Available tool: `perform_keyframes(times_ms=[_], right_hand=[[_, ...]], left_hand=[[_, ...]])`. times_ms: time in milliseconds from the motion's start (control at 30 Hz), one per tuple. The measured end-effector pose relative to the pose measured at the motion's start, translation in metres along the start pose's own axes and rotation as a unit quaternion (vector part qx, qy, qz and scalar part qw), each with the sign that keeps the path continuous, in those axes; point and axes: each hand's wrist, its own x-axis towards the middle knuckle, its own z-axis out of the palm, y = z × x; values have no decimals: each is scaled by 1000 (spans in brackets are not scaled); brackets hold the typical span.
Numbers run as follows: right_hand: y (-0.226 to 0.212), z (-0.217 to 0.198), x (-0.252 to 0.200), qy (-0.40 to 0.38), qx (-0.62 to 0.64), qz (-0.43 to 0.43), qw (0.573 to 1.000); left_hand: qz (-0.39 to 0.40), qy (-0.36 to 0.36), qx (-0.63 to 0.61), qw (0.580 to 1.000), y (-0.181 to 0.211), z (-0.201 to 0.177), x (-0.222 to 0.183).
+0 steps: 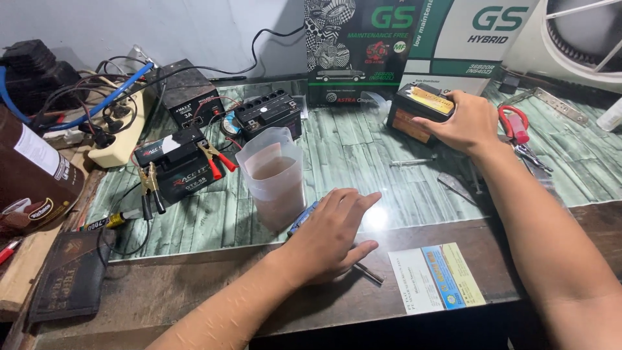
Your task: Filling a motorcycle battery with liquid using a syringe and handling battery caps on a workbench.
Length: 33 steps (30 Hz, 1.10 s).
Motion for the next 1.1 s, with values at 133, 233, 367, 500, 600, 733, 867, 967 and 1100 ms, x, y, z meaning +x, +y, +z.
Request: perform_keyframes(times_ms=[133,233,367,500,600,733,867,967,1100], right_hand=[[-7,-6,2,7,-2,-21,1000],[-35,-23,8,36,13,-35,999],[-94,-32,25,125,60,-264,955],[-178,-10,46,-96,167,-322,927],[-229,14,56,-198,164,-273,927],[-245,62,80,-229,199,-286,909],[-250,77,86,-243,274,-292,884],[-245,92,90,-208,256,-294,897],[-235,84,79,-181,199,-274,923]], left_hand=[[12,13,17,1000,-2,1,1],[38,68,3,997,-6,1,0],[41,78,1,996,-6,1,0],[52,65,-10,996,-7,1,1],[81,79,0,994,-9,0,0],[74,73,31,994,-10,1,-1],[80,97,47,991,-10,1,-2],[73,105,43,991,-12,3,-2],[27,79,47,995,-16,15,-4]])
